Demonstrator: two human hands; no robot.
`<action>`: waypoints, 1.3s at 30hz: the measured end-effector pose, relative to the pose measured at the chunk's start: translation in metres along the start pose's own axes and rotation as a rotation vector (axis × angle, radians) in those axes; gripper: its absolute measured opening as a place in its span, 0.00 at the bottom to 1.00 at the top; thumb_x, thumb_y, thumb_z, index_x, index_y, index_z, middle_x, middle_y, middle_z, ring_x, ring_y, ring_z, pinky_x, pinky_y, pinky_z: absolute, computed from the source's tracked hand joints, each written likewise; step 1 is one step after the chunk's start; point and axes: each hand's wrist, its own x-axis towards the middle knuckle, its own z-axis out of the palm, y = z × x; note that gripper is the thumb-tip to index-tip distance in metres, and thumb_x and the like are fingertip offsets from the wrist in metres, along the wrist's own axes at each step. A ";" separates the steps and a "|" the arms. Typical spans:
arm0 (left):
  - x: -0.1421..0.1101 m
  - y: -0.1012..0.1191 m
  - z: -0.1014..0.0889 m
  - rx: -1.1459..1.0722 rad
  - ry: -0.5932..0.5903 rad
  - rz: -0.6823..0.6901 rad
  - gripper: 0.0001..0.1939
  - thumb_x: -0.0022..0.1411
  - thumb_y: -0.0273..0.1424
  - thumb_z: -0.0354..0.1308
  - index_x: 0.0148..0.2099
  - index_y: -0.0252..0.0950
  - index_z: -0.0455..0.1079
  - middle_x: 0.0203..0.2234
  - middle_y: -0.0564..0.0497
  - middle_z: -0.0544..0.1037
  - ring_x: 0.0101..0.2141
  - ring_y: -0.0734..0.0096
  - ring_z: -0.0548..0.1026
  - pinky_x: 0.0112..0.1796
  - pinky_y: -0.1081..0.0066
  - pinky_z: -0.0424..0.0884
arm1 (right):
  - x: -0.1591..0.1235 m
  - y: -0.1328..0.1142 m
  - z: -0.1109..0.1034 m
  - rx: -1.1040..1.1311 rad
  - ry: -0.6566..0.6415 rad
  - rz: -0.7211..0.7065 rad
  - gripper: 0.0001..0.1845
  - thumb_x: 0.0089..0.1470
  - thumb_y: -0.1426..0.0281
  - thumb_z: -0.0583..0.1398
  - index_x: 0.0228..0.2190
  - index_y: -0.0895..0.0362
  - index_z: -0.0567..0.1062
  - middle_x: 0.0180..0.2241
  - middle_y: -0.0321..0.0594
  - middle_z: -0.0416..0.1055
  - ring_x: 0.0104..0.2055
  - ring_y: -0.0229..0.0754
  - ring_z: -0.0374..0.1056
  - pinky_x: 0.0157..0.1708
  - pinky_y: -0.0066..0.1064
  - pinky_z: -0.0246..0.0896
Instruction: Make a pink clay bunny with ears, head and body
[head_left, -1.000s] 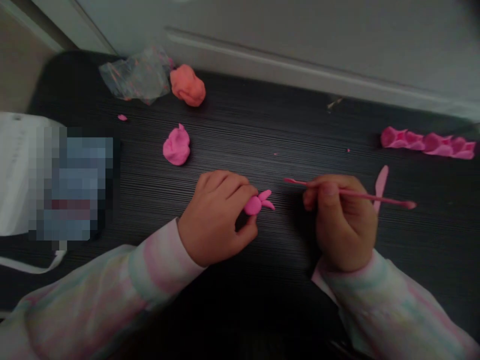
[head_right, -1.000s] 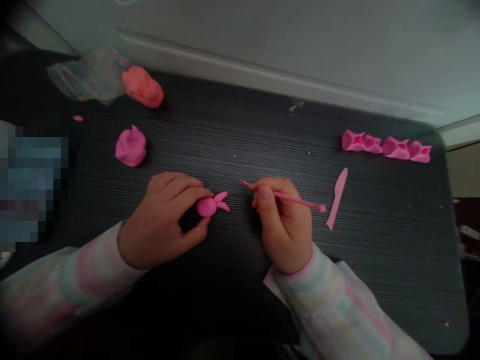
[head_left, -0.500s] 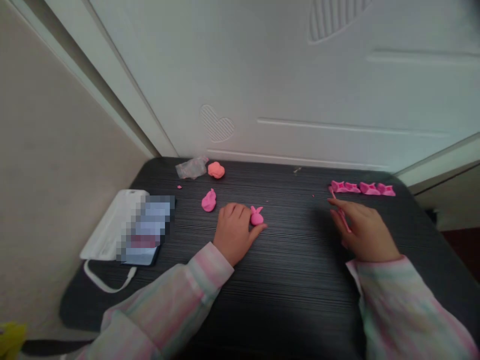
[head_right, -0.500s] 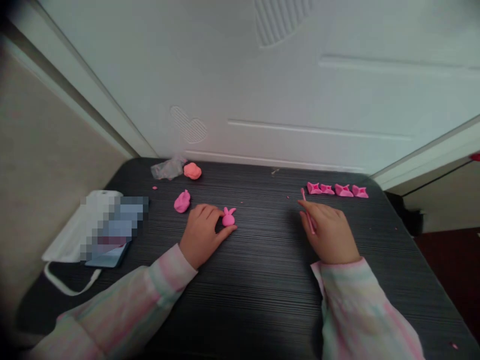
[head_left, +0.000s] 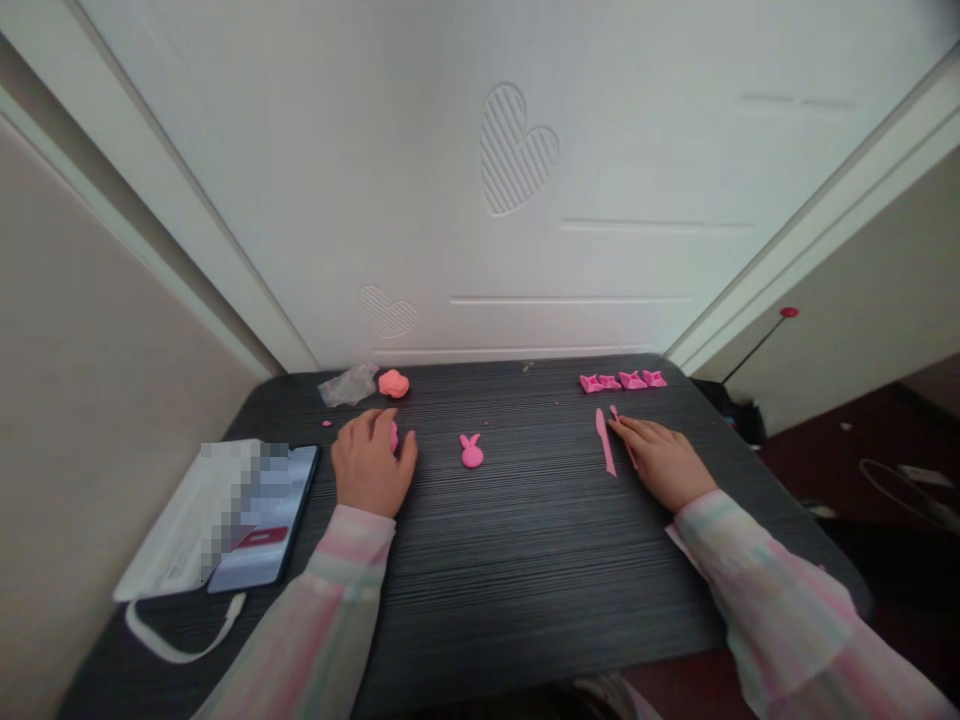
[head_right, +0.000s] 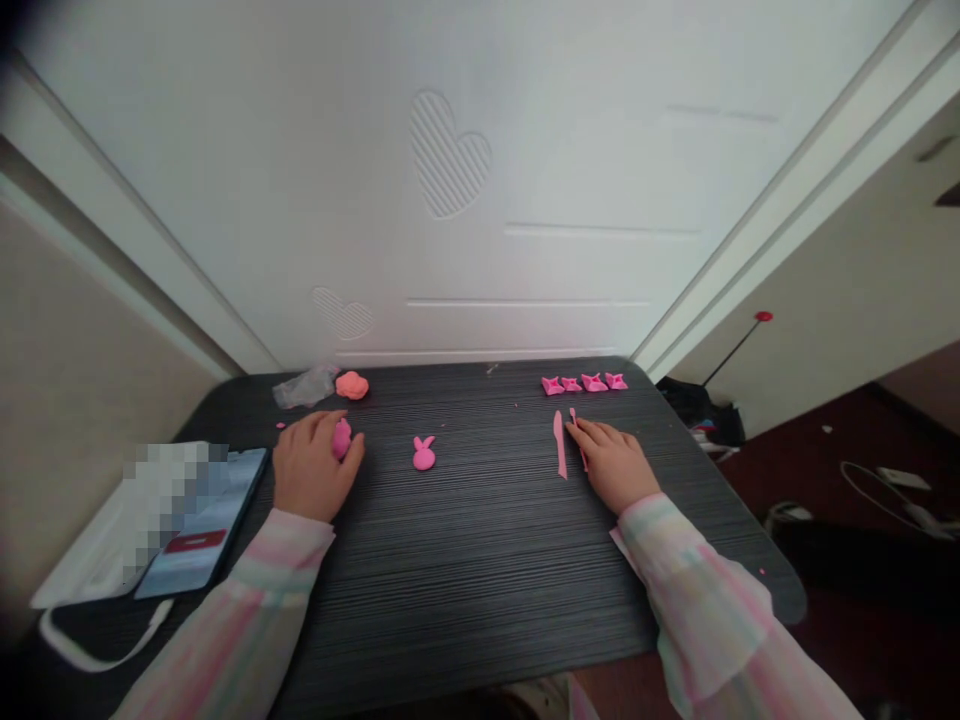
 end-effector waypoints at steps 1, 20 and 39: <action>0.001 -0.005 0.000 0.019 -0.016 -0.034 0.20 0.57 0.36 0.46 0.48 0.32 0.64 0.43 0.38 0.69 0.44 0.51 0.66 0.41 0.56 0.63 | 0.000 0.001 0.002 0.013 0.006 0.001 0.21 0.51 0.77 0.48 0.47 0.57 0.68 0.49 0.44 0.67 0.48 0.51 0.64 0.39 0.43 0.61; 0.003 0.000 -0.001 -1.189 -0.307 -0.383 0.23 0.49 0.41 0.55 0.44 0.30 0.67 0.32 0.45 0.76 0.31 0.69 0.72 0.35 0.68 0.67 | 0.023 -0.044 -0.017 0.489 0.517 0.131 0.14 0.53 0.68 0.49 0.38 0.59 0.70 0.36 0.48 0.71 0.39 0.45 0.68 0.39 0.39 0.64; -0.020 0.042 -0.004 -1.737 -0.638 -0.494 0.15 0.44 0.35 0.63 0.24 0.32 0.61 0.15 0.58 0.68 0.15 0.86 0.61 0.19 0.80 0.56 | 0.032 -0.172 -0.028 0.888 0.398 -0.374 0.15 0.47 0.71 0.59 0.40 0.57 0.68 0.34 0.43 0.71 0.37 0.39 0.67 0.37 0.32 0.66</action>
